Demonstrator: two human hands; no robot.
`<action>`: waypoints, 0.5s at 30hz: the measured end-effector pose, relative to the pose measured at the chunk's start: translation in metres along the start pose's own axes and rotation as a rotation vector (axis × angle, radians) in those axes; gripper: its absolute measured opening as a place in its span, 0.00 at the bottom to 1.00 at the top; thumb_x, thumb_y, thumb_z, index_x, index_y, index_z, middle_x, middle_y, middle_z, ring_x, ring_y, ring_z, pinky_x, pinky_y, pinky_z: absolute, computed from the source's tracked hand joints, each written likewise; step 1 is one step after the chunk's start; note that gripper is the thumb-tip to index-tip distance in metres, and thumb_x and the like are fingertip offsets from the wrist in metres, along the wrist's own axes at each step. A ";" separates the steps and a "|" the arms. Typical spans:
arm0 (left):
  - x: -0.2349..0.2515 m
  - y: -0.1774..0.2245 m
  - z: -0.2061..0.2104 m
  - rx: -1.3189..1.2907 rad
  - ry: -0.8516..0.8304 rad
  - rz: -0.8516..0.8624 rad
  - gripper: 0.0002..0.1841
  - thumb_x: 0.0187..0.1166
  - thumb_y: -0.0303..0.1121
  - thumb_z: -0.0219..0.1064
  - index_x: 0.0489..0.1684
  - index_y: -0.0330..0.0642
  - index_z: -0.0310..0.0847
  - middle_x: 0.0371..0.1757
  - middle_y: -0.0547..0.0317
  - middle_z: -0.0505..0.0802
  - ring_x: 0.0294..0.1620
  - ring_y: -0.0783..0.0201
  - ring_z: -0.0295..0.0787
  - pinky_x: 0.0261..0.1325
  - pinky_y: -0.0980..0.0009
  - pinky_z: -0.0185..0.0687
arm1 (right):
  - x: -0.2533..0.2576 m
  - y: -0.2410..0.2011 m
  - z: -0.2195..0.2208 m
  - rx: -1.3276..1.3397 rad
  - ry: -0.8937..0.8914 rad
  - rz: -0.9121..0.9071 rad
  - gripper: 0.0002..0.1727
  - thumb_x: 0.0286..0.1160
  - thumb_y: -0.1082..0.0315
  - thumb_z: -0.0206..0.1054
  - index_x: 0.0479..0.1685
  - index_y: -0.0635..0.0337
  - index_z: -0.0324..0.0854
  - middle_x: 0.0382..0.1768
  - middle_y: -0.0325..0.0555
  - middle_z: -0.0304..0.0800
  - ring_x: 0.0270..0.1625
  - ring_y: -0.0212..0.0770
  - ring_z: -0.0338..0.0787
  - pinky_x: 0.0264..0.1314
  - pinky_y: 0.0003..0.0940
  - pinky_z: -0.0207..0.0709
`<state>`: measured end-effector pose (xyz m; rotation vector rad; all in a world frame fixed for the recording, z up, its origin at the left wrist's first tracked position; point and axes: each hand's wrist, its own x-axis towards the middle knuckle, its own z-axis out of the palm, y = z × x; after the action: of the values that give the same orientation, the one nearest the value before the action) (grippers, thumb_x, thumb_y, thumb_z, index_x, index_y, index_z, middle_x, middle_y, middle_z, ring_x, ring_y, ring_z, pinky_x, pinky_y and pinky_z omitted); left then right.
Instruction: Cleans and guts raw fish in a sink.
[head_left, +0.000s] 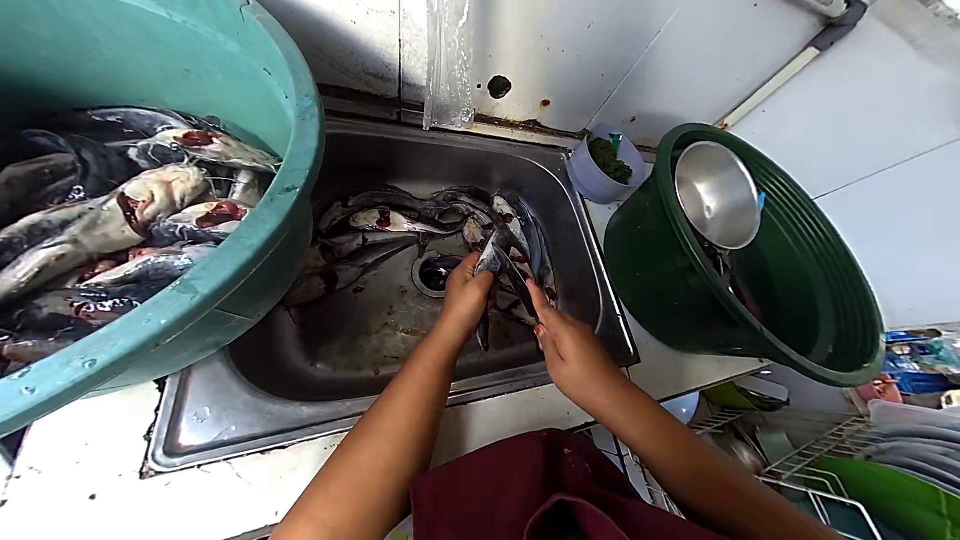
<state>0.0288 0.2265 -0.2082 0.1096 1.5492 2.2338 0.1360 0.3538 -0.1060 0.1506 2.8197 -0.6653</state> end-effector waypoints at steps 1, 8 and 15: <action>0.002 0.000 0.000 0.035 -0.003 0.010 0.13 0.81 0.29 0.52 0.56 0.42 0.78 0.25 0.59 0.79 0.19 0.68 0.72 0.24 0.72 0.71 | -0.002 0.001 0.000 -0.013 0.004 0.001 0.34 0.89 0.70 0.46 0.96 0.53 0.49 0.59 0.60 0.88 0.55 0.52 0.90 0.65 0.47 0.81; 0.002 -0.001 0.000 0.308 -0.058 0.085 0.16 0.70 0.28 0.57 0.53 0.40 0.82 0.30 0.58 0.85 0.25 0.66 0.79 0.30 0.65 0.76 | 0.063 -0.028 -0.006 -0.035 0.076 0.040 0.36 0.90 0.72 0.52 0.97 0.52 0.48 0.62 0.63 0.89 0.63 0.61 0.90 0.69 0.58 0.80; 0.002 0.000 0.004 0.034 -0.093 0.009 0.14 0.81 0.28 0.50 0.57 0.40 0.77 0.26 0.61 0.80 0.20 0.70 0.73 0.26 0.74 0.71 | 0.058 0.000 -0.012 0.526 0.024 0.107 0.33 0.93 0.68 0.46 0.97 0.40 0.47 0.34 0.45 0.79 0.19 0.37 0.72 0.23 0.35 0.72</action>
<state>0.0280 0.2304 -0.2073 0.2273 1.5407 2.1777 0.0780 0.3618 -0.1104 0.3963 2.5669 -1.3670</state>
